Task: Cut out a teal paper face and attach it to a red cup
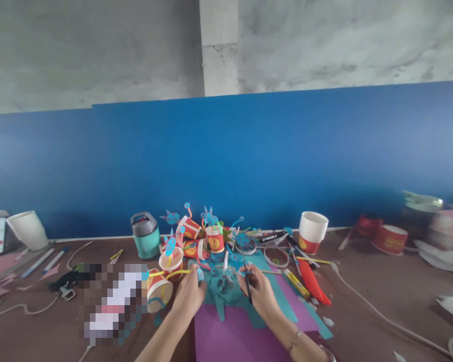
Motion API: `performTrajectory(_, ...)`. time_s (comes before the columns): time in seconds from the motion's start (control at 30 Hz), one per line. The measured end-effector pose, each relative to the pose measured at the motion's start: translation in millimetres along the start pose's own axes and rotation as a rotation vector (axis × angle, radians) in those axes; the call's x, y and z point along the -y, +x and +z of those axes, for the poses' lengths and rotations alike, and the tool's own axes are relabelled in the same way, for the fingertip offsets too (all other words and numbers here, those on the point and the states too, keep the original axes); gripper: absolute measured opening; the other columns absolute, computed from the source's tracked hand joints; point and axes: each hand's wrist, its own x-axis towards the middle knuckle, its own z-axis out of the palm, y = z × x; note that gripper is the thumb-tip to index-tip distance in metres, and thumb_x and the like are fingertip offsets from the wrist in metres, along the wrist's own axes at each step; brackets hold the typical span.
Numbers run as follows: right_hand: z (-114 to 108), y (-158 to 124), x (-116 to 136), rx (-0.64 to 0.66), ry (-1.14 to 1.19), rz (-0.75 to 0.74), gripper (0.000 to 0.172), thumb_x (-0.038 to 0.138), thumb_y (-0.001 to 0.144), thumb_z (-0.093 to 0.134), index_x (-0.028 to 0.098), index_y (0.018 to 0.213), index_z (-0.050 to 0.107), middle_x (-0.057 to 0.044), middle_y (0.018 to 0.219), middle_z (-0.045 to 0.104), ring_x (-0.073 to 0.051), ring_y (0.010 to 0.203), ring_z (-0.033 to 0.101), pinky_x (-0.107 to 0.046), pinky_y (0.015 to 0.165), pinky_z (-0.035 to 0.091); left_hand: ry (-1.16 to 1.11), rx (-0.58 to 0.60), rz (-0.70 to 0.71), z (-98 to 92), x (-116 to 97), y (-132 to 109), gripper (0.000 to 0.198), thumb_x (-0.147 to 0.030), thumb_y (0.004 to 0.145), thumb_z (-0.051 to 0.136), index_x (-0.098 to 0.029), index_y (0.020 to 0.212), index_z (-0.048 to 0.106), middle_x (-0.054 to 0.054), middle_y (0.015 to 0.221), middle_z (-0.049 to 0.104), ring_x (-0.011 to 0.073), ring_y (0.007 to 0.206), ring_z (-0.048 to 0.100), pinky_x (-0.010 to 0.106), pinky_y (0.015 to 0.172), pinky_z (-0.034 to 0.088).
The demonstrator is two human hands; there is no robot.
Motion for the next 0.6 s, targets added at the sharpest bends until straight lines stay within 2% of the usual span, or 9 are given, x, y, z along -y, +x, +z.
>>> performTrajectory(0.1,0,0,-1,-0.048,0.003,-0.024,0.045,0.061,0.067,0.062,0.019,0.083,0.056,0.007,0.049,0.045,-0.011,0.045,0.041,-0.022,0.043,0.032,-0.059,-0.072,0.013,2.1,0,-2,0.036,-0.013,0.079,0.043,-0.018,0.115,0.046,0.013,0.112,0.064,0.0238,0.107,0.059,0.031,0.087,0.041)
performTrajectory(0.23,1,0,0,-0.035,0.021,-0.013,0.045,0.061,0.068,0.062,0.019,0.083,0.055,0.008,0.049,0.043,-0.01,0.044,0.038,-0.022,0.043,0.029,-0.15,-0.142,0.065,9.9,7,-1,0.03,-0.014,0.08,0.041,-0.018,0.11,0.048,0.011,0.106,0.066,0.0238,0.101,0.062,0.033,0.088,0.043)
performTrajectory(0.4,2,-2,2,0.002,0.036,-0.013,0.04,0.055,0.073,0.06,0.018,0.087,0.051,0.008,0.05,0.04,-0.009,0.045,0.035,-0.022,0.044,0.028,-0.082,-0.182,0.158,25.8,13,-2,0.041,-0.014,0.081,0.039,-0.012,0.122,0.042,0.017,0.126,0.054,0.0265,0.119,0.05,0.037,0.096,0.04)
performTrajectory(0.6,1,-2,3,0.008,0.026,-0.009,0.036,0.05,0.074,0.062,0.018,0.086,0.05,0.009,0.051,0.039,-0.01,0.045,0.036,-0.022,0.044,0.028,-0.002,-0.256,0.297,36.7,14,-7,0.049,-0.009,0.08,0.035,-0.009,0.129,0.038,0.019,0.124,0.052,0.0272,0.12,0.047,0.04,0.097,0.041)
